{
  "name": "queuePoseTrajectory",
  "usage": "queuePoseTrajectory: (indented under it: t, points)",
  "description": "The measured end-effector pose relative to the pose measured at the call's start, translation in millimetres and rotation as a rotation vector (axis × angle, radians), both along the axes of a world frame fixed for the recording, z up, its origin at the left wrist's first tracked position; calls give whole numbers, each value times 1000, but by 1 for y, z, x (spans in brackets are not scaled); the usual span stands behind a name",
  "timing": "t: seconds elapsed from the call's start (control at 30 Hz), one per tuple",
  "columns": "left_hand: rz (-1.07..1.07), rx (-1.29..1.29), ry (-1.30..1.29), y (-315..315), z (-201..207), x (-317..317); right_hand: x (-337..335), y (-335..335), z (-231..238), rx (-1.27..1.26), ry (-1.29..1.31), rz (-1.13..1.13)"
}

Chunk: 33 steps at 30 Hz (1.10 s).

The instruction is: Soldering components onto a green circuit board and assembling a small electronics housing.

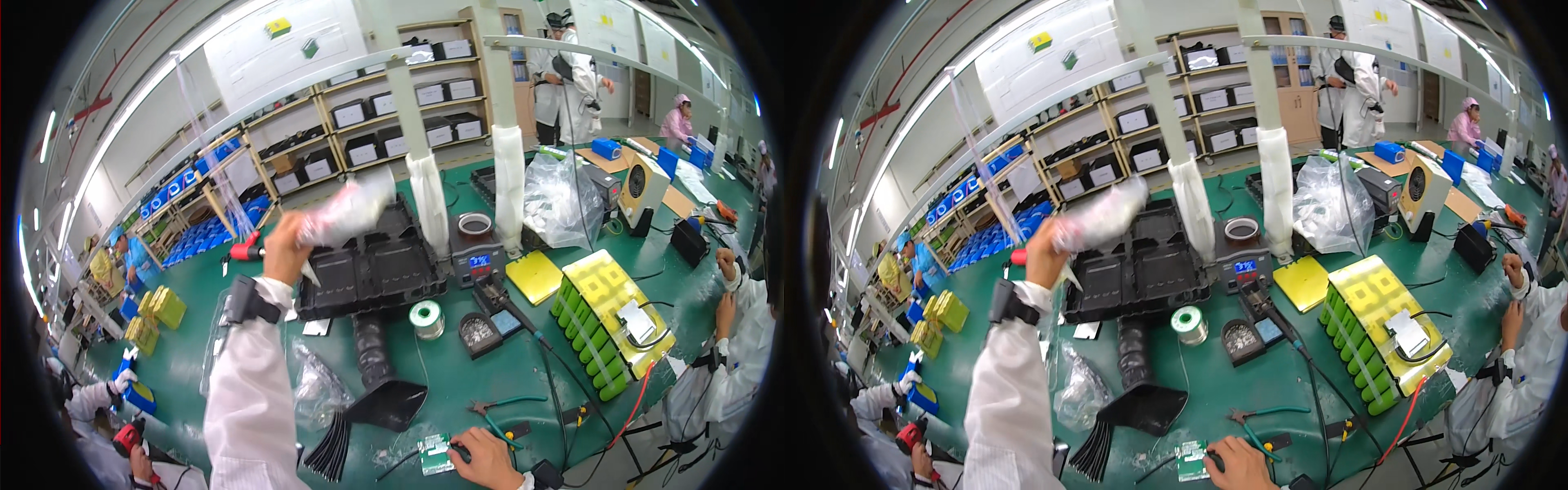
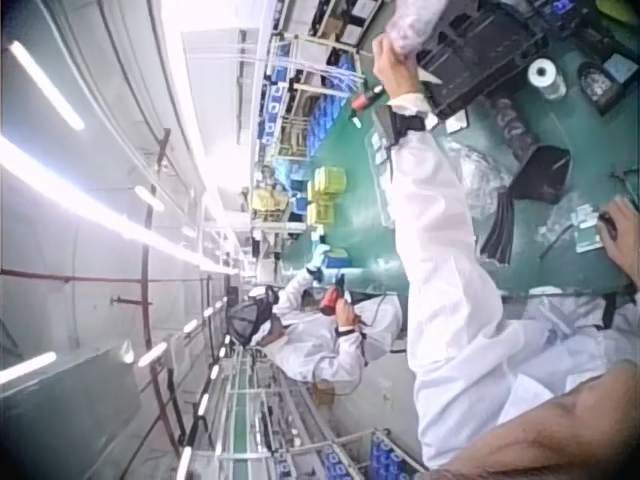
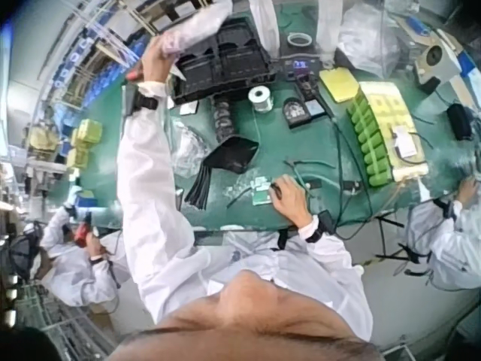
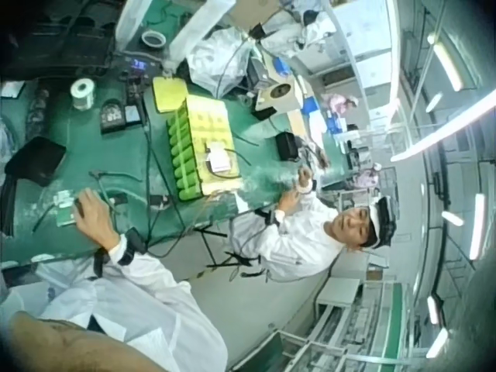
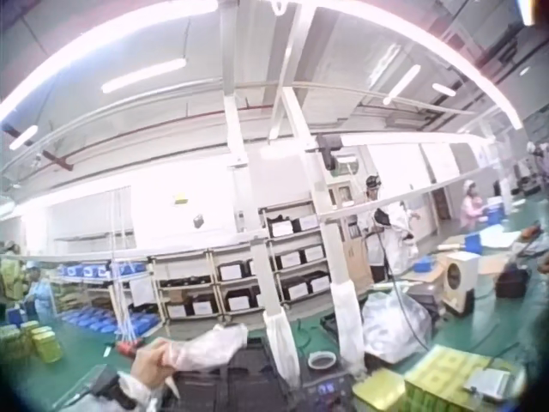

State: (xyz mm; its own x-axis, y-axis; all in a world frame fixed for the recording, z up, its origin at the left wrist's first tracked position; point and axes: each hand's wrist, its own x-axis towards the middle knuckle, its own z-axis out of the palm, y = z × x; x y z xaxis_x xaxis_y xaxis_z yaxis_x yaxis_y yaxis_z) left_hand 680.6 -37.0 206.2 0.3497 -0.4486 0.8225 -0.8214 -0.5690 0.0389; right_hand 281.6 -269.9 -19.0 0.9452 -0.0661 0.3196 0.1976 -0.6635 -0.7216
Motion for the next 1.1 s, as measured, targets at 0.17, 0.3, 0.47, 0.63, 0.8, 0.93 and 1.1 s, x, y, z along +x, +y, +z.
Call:
queuePoseTrajectory:
  t: [0.17,0.3,0.47,0.63,0.8,0.93,1.1]
  points:
    - [-24,-217,107,49,46,-85,5,-6,2,58,-70,-33]
    - [97,-135,42,113,27,-181,2,1,7,103,-28,-23]
    - [96,-77,229,94,-44,-227,-3,-8,2,51,-45,-77]
    - [206,28,373,105,-111,-208,-4,-3,-11,94,-132,9]
    - [231,56,403,88,-182,-184,-8,-5,-9,169,-87,-10]
    - [163,258,367,79,-211,-177,-8,-7,-11,146,-65,10]
    - [105,403,596,80,-182,-189,-9,-7,-10,168,-51,8]
